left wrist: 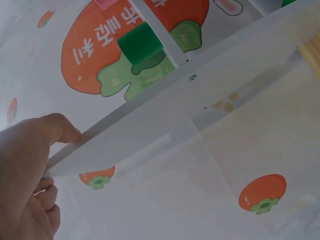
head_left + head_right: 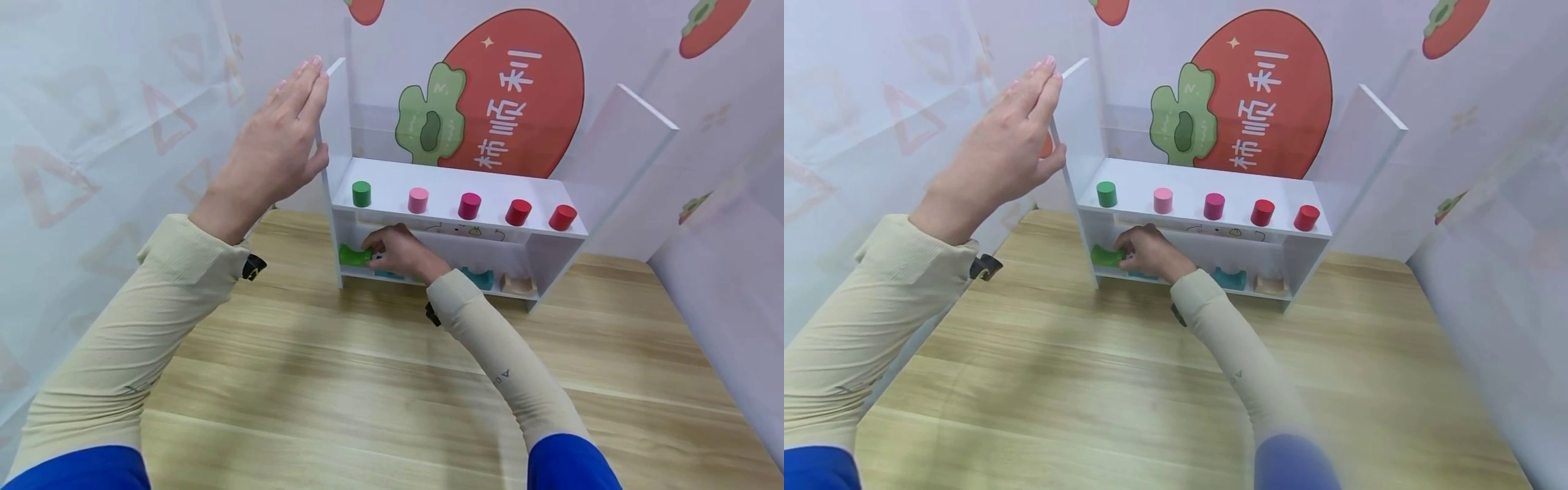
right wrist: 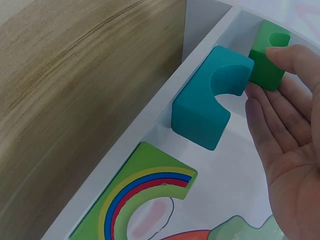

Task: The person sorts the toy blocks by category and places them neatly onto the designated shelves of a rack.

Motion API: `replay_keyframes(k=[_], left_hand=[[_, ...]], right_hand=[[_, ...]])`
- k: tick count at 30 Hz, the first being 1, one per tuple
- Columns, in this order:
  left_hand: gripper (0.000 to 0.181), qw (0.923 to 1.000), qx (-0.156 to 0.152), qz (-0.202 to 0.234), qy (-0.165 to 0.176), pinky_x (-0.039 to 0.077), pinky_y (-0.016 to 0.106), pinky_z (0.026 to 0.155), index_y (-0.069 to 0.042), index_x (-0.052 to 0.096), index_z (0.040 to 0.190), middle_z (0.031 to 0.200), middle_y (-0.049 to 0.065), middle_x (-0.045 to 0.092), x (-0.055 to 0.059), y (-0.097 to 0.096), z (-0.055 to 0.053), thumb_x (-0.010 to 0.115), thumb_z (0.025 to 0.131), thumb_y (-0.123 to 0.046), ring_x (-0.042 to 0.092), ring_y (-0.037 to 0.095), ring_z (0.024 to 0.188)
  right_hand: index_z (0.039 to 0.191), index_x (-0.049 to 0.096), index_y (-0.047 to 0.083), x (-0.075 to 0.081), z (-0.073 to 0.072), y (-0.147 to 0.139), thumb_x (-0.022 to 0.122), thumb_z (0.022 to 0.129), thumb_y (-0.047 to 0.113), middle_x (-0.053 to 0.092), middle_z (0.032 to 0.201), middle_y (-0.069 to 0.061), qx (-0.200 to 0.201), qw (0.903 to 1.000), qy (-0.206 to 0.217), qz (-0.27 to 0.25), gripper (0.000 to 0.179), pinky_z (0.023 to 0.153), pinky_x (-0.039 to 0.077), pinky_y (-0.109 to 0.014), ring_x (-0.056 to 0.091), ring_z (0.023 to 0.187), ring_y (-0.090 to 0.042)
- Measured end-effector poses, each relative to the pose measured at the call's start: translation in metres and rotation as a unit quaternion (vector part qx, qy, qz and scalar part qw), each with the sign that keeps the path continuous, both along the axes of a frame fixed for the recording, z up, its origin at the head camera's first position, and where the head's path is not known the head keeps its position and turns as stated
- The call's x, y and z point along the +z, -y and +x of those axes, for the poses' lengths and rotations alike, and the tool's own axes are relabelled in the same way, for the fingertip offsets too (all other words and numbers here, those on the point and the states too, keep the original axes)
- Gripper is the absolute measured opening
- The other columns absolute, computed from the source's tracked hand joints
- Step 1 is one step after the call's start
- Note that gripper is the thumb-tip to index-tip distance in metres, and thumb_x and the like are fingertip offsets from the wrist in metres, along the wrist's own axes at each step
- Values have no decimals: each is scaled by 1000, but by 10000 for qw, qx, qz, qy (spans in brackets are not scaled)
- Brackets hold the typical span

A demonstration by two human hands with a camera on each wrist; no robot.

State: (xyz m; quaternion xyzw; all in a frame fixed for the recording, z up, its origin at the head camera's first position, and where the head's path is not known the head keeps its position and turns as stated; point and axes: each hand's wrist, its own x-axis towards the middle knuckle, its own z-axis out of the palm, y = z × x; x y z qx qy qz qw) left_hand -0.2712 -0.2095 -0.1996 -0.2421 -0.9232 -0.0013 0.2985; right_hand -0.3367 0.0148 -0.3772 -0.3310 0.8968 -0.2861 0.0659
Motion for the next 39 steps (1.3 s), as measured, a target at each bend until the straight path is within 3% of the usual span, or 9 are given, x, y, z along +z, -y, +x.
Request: replay_keyframes(k=[21,27,33,39], left_hand=[[78,10000,-46,77,-33,21,52,134,7,19,165,177,20,17,-1,0,1,58,100,-13,18,34,166],[78,9999,-58,87,-35,22,52,134,7,19,165,177,20,17,-2,-1,0,58,100,-13,19,34,166],[79,9999,-58,44,-71,23,52,134,7,21,165,176,21,18,-1,-1,0,60,99,-12,20,34,165],[80,10000,50,-16,7,20,52,134,8,18,165,177,21,16,1,-2,0,59,100,-13,18,35,165]], right_hand=[[116,79,10,-8,-8,10,78,93,14,77,113,-3,335,9962,-175,788,24,100,58,-36,65,100,-17],[122,78,10,-8,-7,10,78,94,16,76,120,-4,347,9957,-147,850,29,105,57,-36,65,106,-18],[132,73,6,3,1,2,79,95,17,73,131,-9,368,9971,-334,581,39,113,55,-39,70,120,-20],[136,70,5,20,22,-22,77,96,18,72,135,-12,415,9948,-731,576,42,112,56,-40,70,124,-23]])
